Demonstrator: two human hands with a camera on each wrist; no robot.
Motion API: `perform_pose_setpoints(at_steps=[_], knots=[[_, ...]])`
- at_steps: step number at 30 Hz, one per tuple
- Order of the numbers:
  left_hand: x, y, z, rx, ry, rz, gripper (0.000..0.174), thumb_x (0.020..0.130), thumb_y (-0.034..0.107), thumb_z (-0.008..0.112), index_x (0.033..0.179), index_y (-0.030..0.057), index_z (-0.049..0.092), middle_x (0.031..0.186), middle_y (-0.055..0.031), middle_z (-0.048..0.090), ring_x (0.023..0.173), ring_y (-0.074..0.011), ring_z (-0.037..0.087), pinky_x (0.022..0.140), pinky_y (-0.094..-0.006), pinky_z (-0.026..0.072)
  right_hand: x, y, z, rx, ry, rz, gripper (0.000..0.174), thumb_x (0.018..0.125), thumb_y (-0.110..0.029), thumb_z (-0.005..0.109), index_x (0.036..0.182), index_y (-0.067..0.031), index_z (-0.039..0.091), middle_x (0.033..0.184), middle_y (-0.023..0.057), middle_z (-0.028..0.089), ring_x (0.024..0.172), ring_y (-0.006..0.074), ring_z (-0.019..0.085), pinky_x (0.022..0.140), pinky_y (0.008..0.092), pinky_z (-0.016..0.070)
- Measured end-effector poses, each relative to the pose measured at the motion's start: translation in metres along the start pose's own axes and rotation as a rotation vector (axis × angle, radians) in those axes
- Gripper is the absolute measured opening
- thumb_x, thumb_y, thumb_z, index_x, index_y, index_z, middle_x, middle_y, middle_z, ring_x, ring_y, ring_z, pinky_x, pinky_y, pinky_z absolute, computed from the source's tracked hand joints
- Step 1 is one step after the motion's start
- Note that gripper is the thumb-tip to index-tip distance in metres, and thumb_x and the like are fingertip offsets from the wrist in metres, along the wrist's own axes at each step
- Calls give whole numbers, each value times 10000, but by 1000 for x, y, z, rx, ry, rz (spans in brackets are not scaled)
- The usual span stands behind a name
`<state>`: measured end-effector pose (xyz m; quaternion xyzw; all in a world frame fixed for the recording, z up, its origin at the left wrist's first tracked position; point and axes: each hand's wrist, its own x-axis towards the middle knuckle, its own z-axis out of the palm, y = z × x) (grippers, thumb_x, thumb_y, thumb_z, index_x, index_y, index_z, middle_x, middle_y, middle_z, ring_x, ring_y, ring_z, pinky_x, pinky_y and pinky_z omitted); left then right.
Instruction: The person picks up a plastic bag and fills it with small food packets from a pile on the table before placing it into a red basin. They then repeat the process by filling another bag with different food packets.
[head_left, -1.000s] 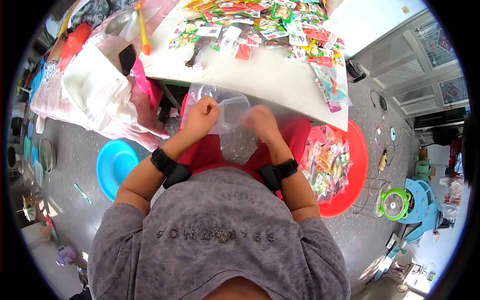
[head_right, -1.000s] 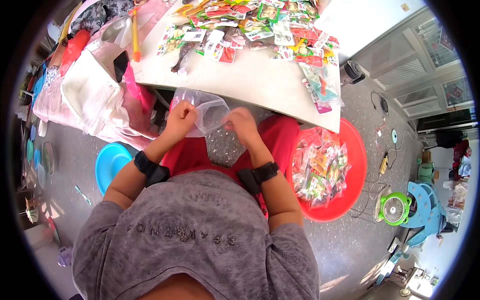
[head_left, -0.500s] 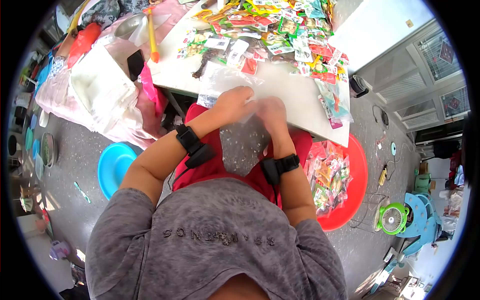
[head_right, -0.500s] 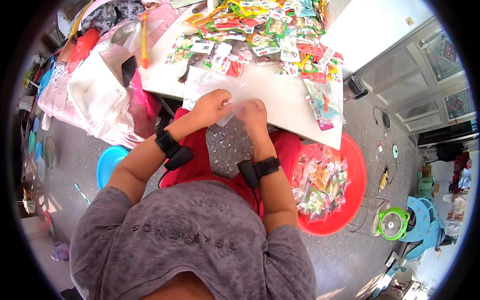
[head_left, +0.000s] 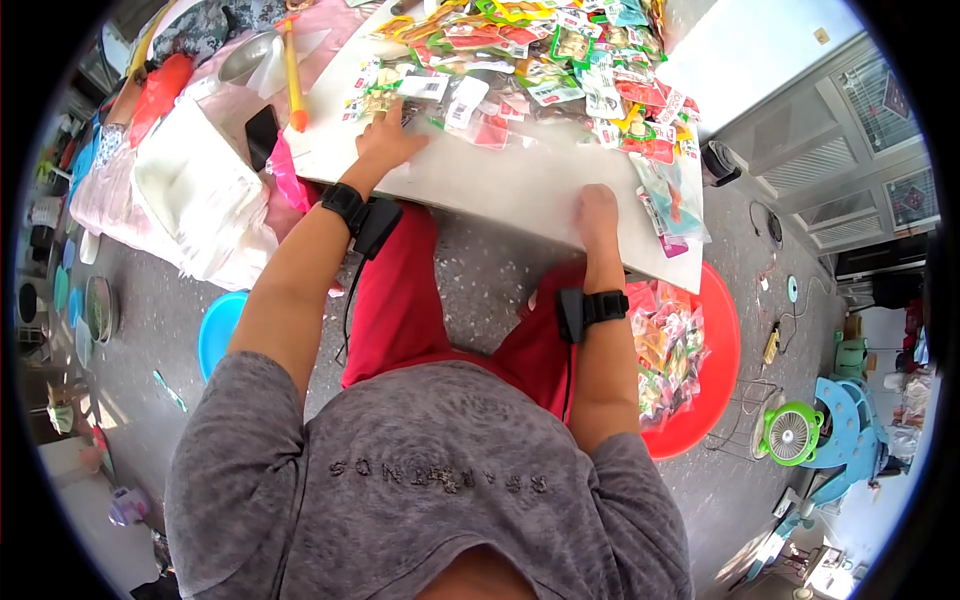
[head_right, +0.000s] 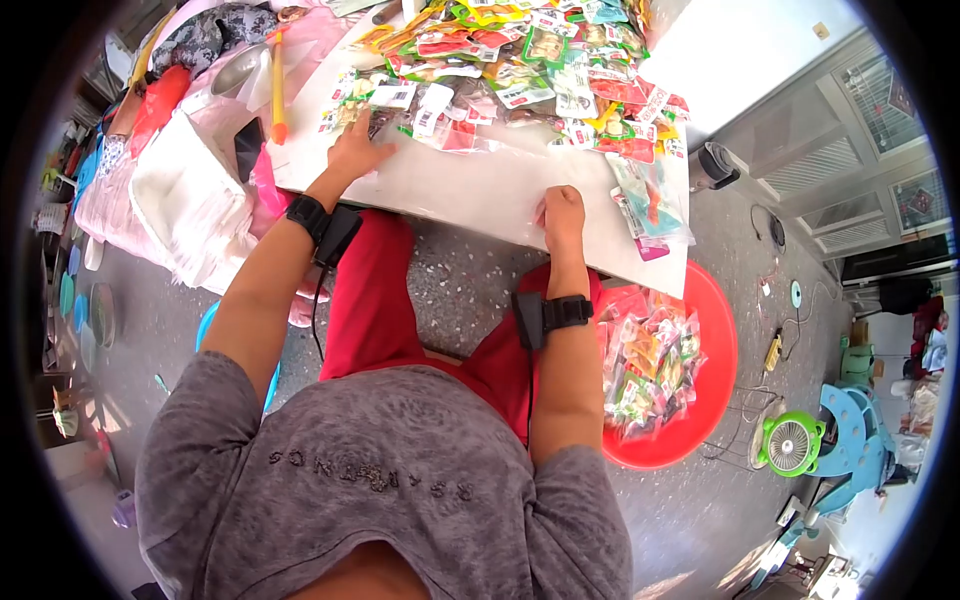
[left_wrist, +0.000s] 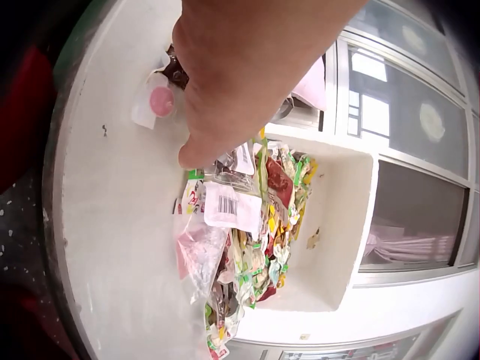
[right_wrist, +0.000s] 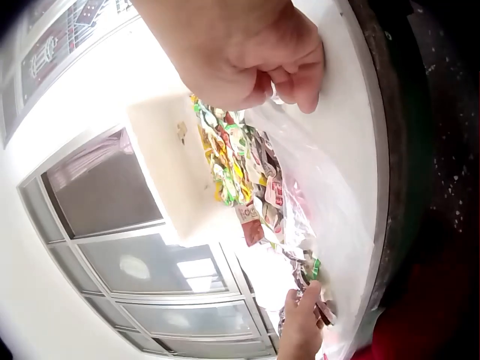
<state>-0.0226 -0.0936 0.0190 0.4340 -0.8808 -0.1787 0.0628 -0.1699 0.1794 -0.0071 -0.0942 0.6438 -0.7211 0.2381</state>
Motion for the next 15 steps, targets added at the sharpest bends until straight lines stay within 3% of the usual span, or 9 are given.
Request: perform_pose_setpoints(at_steps=[6,7,10,11,14,15], knots=[[-4,-15,5,-289,131,36,786,593,413,592,1253,131,273,1141,-173,415,1007,-281,463,801,-373,392,-2,-2,4,-209,76,-87,84,726,-76,474,700,4,473,544,40,465,435,101,439,375,227,335],[-9,-19,2,-469,130,36,768,597,350,620,1230,61,296,1101,-193,438,887,-252,530,710,-355,436,0,0,1,-264,51,-90,104,723,-93,462,754,-4,507,571,40,485,468,107,458,405,230,363],[-36,-19,-20,-748,119,-97,753,602,267,642,1209,-11,294,1078,-204,442,781,-208,545,606,-318,455,-1,4,2,-268,115,-62,115,714,-85,487,799,-9,503,627,45,498,487,115,473,419,235,385],[-45,-20,-26,-800,114,-105,744,616,223,648,1197,-59,278,1056,-209,441,780,-187,521,547,-285,448,1,7,1,-340,135,-113,161,707,-88,507,839,4,493,677,63,505,542,133,491,466,251,402],[-47,-29,-11,-686,349,175,733,626,230,649,1208,-23,284,1051,-196,439,805,-186,503,537,-265,440,6,14,-4,-509,189,-327,306,685,-94,560,947,32,463,836,120,511,724,194,519,620,296,428],[-65,-11,-26,-737,148,146,729,634,241,649,1227,26,283,1047,-178,439,837,-192,484,626,-283,435,1,10,-2,-529,205,-438,347,675,-95,572,975,34,453,897,140,504,796,221,511,682,310,421]])
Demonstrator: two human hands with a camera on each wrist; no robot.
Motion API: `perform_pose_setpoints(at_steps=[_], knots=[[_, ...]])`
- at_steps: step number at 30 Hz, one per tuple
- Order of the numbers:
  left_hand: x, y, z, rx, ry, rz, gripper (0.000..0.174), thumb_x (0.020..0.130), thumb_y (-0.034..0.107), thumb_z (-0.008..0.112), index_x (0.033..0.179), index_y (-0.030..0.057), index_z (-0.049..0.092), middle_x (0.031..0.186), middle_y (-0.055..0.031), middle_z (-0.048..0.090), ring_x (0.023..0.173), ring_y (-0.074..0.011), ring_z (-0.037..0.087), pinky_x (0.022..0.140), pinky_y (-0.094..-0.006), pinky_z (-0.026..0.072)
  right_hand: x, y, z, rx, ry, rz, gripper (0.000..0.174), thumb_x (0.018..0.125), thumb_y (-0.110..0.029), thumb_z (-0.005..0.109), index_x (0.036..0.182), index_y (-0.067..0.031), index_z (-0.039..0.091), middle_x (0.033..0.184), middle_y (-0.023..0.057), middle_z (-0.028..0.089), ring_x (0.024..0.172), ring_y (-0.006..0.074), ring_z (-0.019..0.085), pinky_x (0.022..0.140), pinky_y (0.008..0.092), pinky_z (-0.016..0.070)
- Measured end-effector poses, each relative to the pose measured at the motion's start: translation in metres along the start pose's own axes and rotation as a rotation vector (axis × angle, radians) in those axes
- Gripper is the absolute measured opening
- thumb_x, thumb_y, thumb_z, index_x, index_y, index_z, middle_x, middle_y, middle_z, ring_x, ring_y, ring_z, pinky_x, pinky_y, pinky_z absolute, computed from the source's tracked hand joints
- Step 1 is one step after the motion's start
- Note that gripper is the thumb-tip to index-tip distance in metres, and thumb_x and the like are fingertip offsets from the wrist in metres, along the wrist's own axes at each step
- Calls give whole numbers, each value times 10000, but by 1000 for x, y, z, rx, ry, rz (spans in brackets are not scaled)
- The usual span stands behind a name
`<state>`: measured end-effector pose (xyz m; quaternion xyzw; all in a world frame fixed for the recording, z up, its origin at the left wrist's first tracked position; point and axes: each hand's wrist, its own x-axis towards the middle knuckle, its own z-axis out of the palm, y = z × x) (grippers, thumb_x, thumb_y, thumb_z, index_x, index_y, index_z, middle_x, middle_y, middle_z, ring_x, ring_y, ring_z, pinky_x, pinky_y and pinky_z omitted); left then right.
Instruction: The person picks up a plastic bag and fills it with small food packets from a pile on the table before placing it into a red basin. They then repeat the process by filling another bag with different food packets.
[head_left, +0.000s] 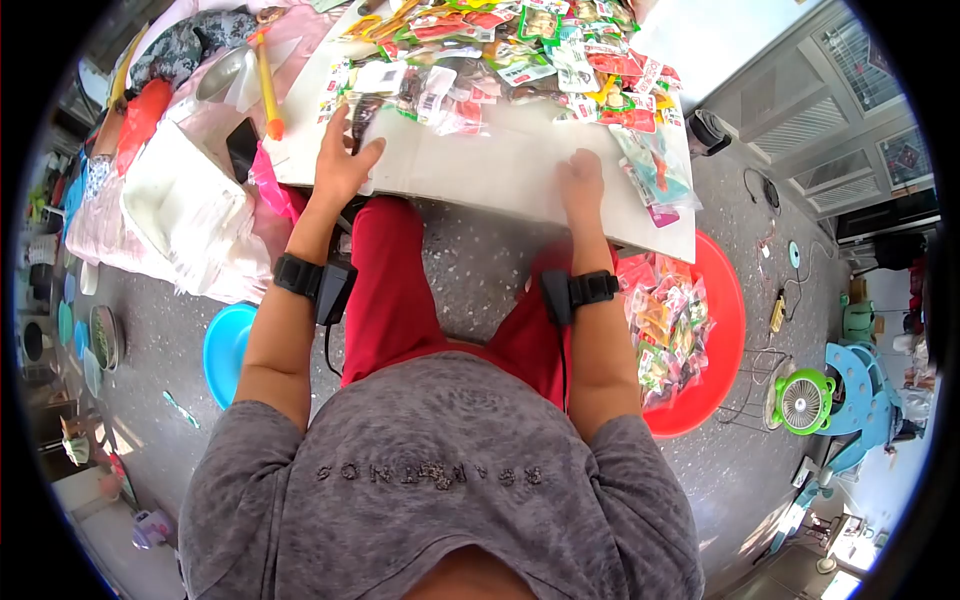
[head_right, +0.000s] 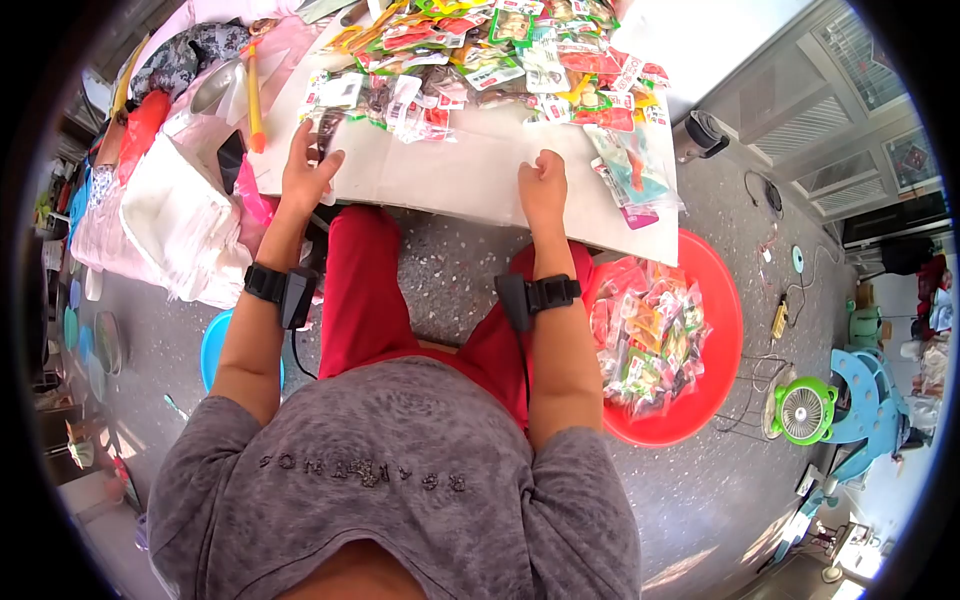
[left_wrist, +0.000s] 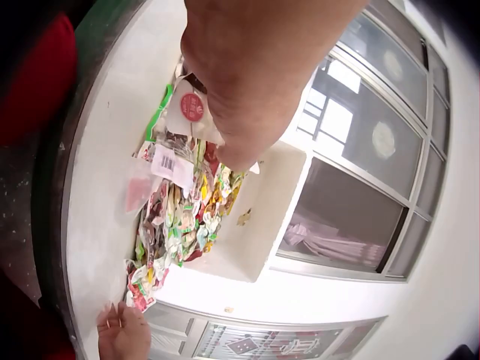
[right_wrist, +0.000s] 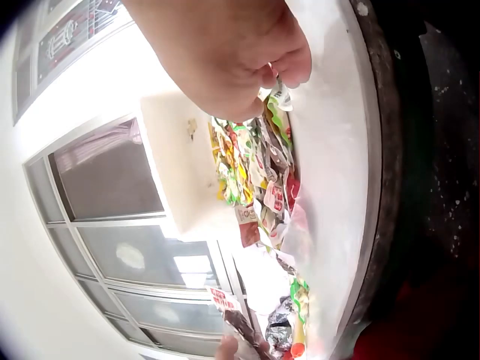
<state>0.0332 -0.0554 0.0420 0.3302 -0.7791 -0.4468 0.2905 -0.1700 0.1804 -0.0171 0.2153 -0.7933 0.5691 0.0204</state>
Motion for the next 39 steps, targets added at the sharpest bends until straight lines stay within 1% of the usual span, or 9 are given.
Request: perform_pose_setpoints(at_steps=[3,7,8,11,12,15,22,29,39], knots=[[-13,30,10,44,-519,141,727,676,151,611,1275,90,203,1025,-123,440,749,-134,440,623,-236,412,-12,-28,-10,-100,12,-328,450,647,-101,612,1040,25,430,1058,178,446,963,277,458,810,333,378],[-24,44,41,-397,-1194,-131,747,694,191,615,1286,99,170,1150,-170,401,937,-163,440,728,-255,388,-33,-56,-38,-101,-327,-506,514,606,-104,652,1059,5,433,1153,190,388,1085,316,373,888,348,324],[-24,42,53,-448,-1339,-141,793,677,278,646,1273,47,178,1147,-182,412,982,-174,435,767,-270,382,-37,-56,-45,-98,-366,-589,438,645,-102,644,1027,6,461,1088,156,451,1000,260,458,831,319,375],[-28,45,74,-589,-1582,-231,870,645,380,659,1255,-11,177,1119,-172,436,983,-182,442,819,-274,359,-57,-72,-73,321,-650,22,246,718,-76,590,936,0,505,924,82,535,825,154,525,708,253,421],[-30,49,77,-605,-1604,-269,876,622,454,653,1219,-43,249,1095,-148,461,965,-175,457,822,-265,358,-61,-69,-80,378,-669,51,196,738,-76,572,910,-6,510,873,57,540,777,123,518,670,233,416],[-29,49,96,-650,-1534,-265,812,633,464,640,1190,-33,321,1067,-114,485,890,-166,491,767,-276,394,-69,-60,-97,487,-606,158,88,782,-80,531,845,-20,519,763,7,551,671,58,498,588,190,403],[-9,48,164,221,-685,188,413,685,404,574,871,37,533,829,-120,546,769,-237,524,665,-331,417,-67,-24,-116,669,-19,283,154,804,-76,492,944,-16,517,804,30,559,683,83,515,599,218,420],[-29,59,196,552,-476,225,340,675,364,531,787,43,538,847,-153,515,799,-296,512,680,-369,420,-53,0,-128,766,188,225,136,811,-52,455,933,-5,493,817,44,549,704,103,521,620,226,428],[-28,38,199,428,-454,313,216,718,207,437,740,23,547,782,-175,536,783,-311,503,687,-386,409,-43,-7,-95,873,95,286,118,811,-47,445,908,9,481,768,85,561,637,143,545,549,248,447]])
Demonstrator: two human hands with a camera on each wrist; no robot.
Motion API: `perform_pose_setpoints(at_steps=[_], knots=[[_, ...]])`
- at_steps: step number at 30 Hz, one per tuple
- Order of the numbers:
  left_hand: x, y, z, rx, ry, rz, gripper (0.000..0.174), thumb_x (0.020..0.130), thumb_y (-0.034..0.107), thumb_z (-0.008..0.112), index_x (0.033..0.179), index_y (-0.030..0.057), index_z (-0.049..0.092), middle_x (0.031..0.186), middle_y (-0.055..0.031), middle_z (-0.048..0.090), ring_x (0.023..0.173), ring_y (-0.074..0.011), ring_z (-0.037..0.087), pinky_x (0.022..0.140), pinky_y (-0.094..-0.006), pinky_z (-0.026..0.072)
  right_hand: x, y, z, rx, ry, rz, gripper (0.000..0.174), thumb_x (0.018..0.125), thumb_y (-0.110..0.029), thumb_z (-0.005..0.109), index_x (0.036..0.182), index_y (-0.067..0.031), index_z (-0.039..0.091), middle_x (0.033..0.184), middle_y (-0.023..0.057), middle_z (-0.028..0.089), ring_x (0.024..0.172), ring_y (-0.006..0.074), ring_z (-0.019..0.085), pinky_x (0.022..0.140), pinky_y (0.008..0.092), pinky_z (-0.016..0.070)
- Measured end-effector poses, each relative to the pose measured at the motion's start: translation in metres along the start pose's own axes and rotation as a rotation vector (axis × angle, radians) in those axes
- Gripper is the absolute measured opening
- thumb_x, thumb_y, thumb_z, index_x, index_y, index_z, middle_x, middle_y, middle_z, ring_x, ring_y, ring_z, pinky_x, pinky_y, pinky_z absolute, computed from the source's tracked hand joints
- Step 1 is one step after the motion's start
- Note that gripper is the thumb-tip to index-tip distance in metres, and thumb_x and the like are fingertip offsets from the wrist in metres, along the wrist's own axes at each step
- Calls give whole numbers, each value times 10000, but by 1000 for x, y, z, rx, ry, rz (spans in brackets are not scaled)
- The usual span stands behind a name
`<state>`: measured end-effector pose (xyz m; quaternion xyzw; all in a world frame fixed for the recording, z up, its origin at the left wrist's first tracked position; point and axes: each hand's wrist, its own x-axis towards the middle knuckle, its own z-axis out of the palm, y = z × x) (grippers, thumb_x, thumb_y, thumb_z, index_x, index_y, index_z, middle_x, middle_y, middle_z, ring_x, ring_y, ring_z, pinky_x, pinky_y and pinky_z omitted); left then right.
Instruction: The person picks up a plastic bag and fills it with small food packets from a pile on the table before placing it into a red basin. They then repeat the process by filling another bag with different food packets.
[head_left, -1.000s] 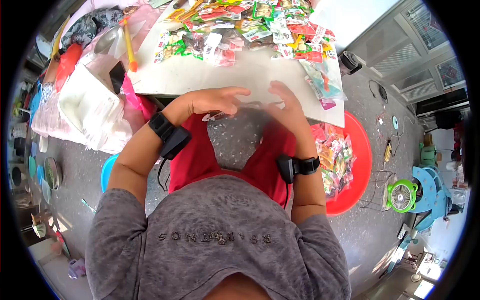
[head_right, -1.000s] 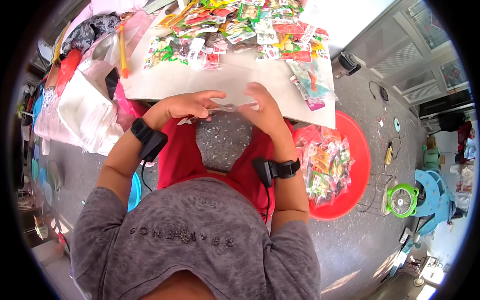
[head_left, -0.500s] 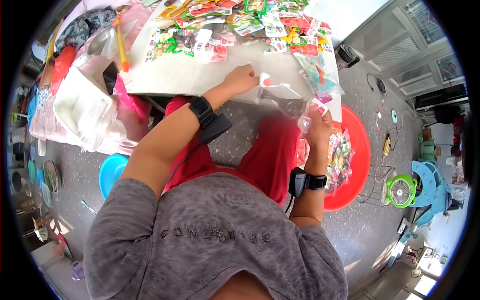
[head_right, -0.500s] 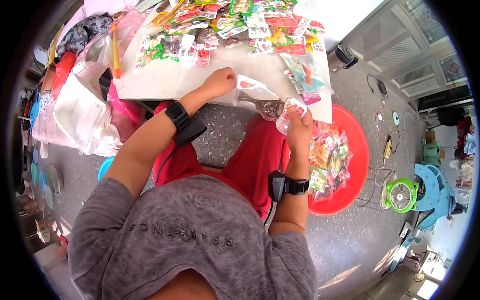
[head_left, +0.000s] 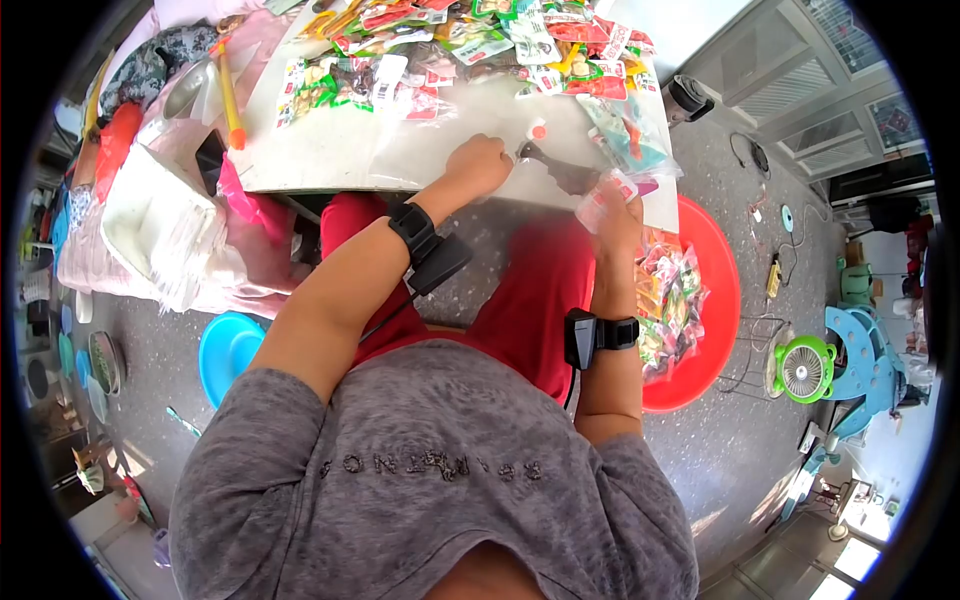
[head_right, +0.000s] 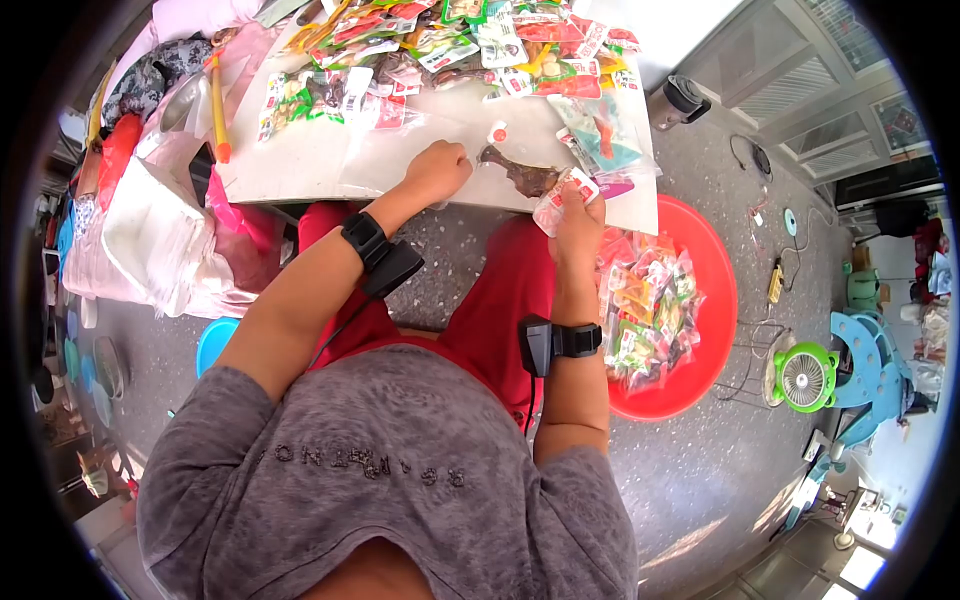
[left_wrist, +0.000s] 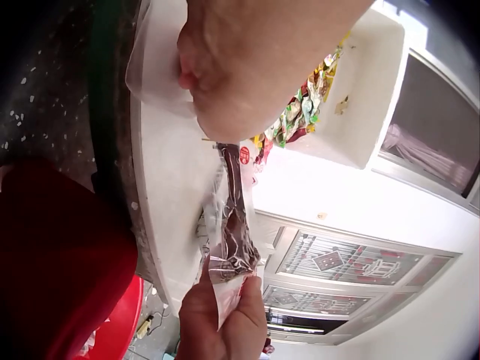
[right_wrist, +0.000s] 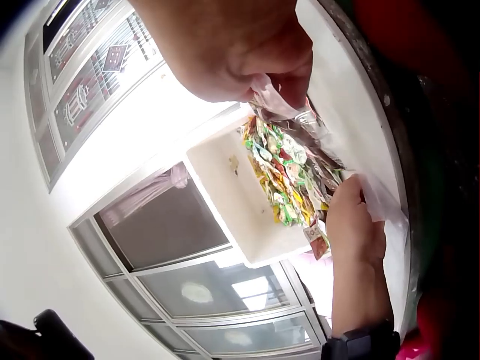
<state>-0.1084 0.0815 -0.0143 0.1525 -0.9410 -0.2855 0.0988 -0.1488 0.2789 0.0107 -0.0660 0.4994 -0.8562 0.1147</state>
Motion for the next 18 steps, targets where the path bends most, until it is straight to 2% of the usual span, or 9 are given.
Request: perform_pose_setpoints(at_steps=[7,10,13,17,18], knots=[[-5,-3,-3,-114,101,41,189,720,165,442,696,2,535,737,-177,534,754,-321,502,659,-395,406,-11,5,15,-143,94,117,125,800,-32,433,905,12,485,737,83,559,601,137,538,526,244,442],[-11,1,-6,-89,142,86,176,723,162,449,704,7,529,726,-162,527,737,-314,506,640,-393,410,-8,9,12,-144,74,129,122,801,-32,422,887,16,493,725,76,557,591,134,537,521,243,440],[-19,13,-14,-61,157,115,160,729,171,453,727,25,518,721,-146,516,721,-308,510,622,-394,414,-6,5,14,-158,-54,121,121,804,-38,413,864,17,503,723,69,554,585,132,535,518,246,438],[-24,20,-15,-21,160,203,140,739,179,448,742,50,500,727,-131,512,710,-306,514,609,-399,417,12,27,25,66,-175,221,113,799,-32,413,839,7,510,707,57,545,579,131,529,510,250,433],[-24,21,-16,-21,152,194,140,742,180,443,737,51,497,727,-131,511,711,-306,515,610,-398,418,13,32,32,63,-153,232,109,797,-34,415,836,6,509,704,55,543,582,131,529,514,251,433]])
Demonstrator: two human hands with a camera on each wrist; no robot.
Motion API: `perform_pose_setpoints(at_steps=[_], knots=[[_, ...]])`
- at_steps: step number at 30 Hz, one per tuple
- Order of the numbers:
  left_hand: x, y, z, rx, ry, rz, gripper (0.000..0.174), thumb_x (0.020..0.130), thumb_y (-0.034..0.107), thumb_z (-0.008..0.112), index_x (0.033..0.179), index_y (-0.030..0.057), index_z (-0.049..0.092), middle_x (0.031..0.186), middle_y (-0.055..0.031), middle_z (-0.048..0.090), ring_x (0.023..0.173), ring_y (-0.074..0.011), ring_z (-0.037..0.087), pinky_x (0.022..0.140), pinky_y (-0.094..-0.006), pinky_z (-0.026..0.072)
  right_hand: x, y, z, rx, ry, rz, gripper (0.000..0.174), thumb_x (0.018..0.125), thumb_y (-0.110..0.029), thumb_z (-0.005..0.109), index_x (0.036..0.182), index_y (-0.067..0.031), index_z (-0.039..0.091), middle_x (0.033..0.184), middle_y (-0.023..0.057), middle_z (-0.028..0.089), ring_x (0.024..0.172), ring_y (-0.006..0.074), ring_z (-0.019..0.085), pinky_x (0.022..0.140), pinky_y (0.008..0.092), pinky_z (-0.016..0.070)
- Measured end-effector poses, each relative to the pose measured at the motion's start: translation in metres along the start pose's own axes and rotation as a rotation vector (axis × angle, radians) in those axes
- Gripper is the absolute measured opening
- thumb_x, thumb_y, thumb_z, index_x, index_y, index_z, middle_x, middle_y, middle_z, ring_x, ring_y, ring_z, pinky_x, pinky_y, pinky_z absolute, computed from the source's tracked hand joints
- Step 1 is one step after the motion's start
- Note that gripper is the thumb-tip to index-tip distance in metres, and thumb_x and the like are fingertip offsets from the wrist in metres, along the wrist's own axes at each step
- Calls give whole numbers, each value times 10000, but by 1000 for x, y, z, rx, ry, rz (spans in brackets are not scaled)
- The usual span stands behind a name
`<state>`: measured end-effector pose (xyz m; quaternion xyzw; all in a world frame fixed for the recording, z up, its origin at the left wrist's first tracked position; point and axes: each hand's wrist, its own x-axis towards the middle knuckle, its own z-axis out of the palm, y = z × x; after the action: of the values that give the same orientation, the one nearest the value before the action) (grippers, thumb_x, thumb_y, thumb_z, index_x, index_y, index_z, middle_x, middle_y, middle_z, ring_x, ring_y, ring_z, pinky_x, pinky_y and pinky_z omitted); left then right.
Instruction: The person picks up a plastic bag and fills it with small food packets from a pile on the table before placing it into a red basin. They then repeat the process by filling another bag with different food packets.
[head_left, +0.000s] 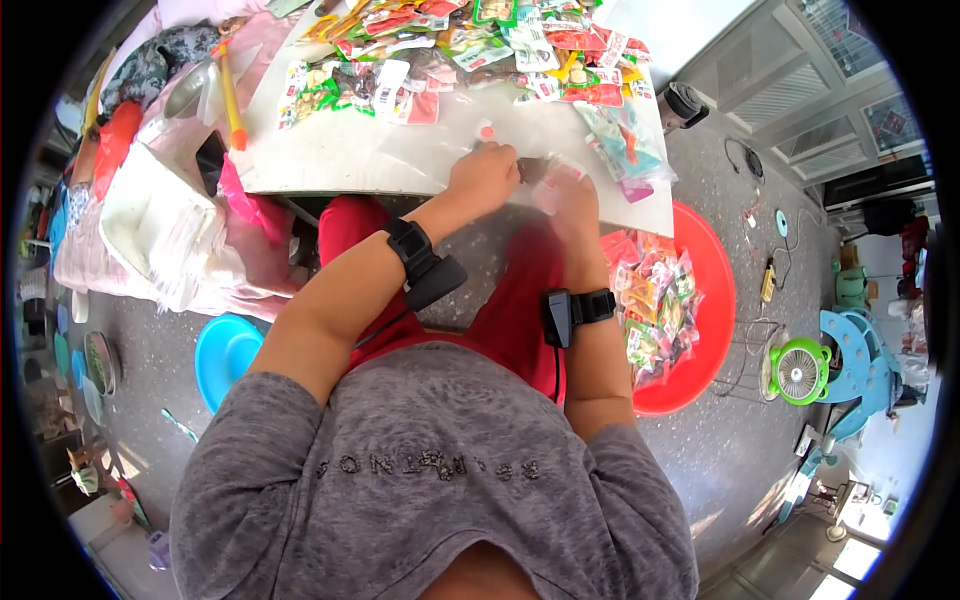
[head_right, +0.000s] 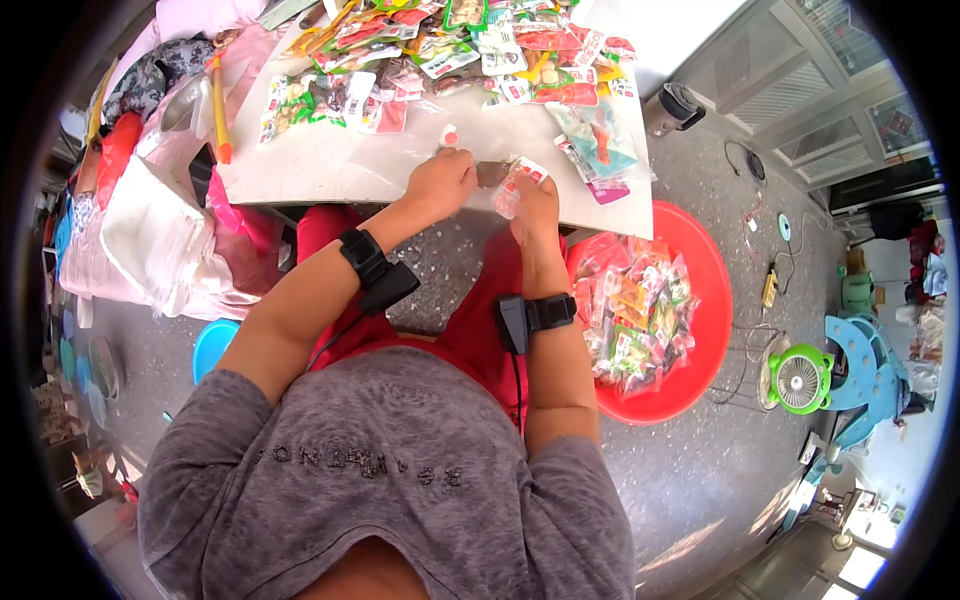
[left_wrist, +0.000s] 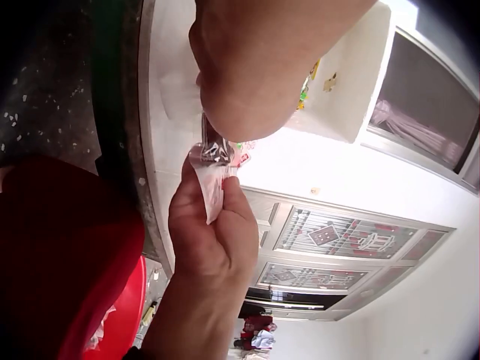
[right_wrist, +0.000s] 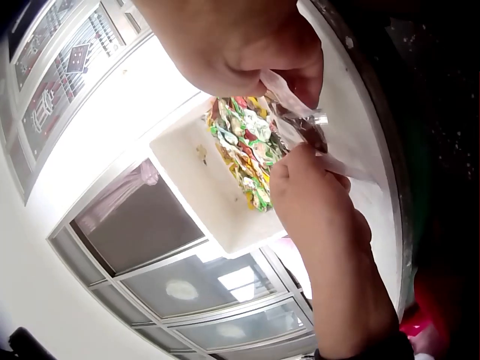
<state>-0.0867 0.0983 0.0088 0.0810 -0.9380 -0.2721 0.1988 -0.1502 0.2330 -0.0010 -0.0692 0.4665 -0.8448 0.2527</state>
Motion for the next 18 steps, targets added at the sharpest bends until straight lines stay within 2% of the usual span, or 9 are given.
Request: perform_pose_setpoints(at_steps=[2,3,6,9,11,12,14,15,18], knots=[[1,3,-3,0,-16,-20,143,748,182,433,726,52,491,727,-130,509,714,-306,516,611,-396,420,7,8,12,-1,45,23,102,795,-39,421,829,3,507,699,52,539,590,129,529,523,252,434],[1,4,-5,1,-35,-20,144,749,182,430,729,54,492,734,-131,511,716,-306,516,615,-396,419,11,11,14,-90,-10,34,90,783,-72,457,805,2,504,681,53,531,535,123,512,456,232,412],[-1,4,-11,20,-97,-35,146,753,186,426,740,59,497,754,-133,517,723,-307,518,626,-395,418,13,9,13,-406,33,197,99,765,-100,492,767,-2,502,661,56,523,463,113,476,369,211,356],[-1,8,-11,42,-176,-65,156,753,200,433,758,64,506,777,-134,528,740,-306,522,633,-393,418,13,0,0,-611,-58,230,112,753,-113,510,758,-2,491,646,61,518,424,109,458,326,203,334],[-3,15,-14,34,-243,-84,169,753,216,438,770,64,510,795,-132,537,760,-302,527,636,-392,418,9,-8,4,-682,-74,246,100,752,-93,509,766,3,485,652,68,521,451,117,480,352,206,370],[-4,18,-15,8,-241,-31,176,754,222,437,780,65,513,804,-131,539,769,-299,528,637,-390,419,7,-11,7,-717,-81,254,94,751,-83,508,770,5,481,655,71,522,465,121,491,365,208,388],[-5,21,-17,-43,-238,76,190,755,234,436,799,68,517,823,-128,543,787,-292,530,640,-385,422,6,-4,15,-436,-10,226,115,749,-60,506,823,20,468,695,86,524,531,148,519,427,232,429],[-2,19,-15,-12,-275,25,191,752,237,442,809,72,518,835,-124,544,797,-289,530,645,-384,422,5,1,18,-294,26,210,134,748,-48,505,849,27,461,715,94,526,565,161,533,458,244,449],[8,5,-2,60,-328,-74,198,739,249,468,820,77,520,858,-115,543,816,-280,526,660,-379,421,31,49,-11,-177,-53,6,192,748,-22,495,917,43,429,778,112,520,658,193,540,542,283,466]])
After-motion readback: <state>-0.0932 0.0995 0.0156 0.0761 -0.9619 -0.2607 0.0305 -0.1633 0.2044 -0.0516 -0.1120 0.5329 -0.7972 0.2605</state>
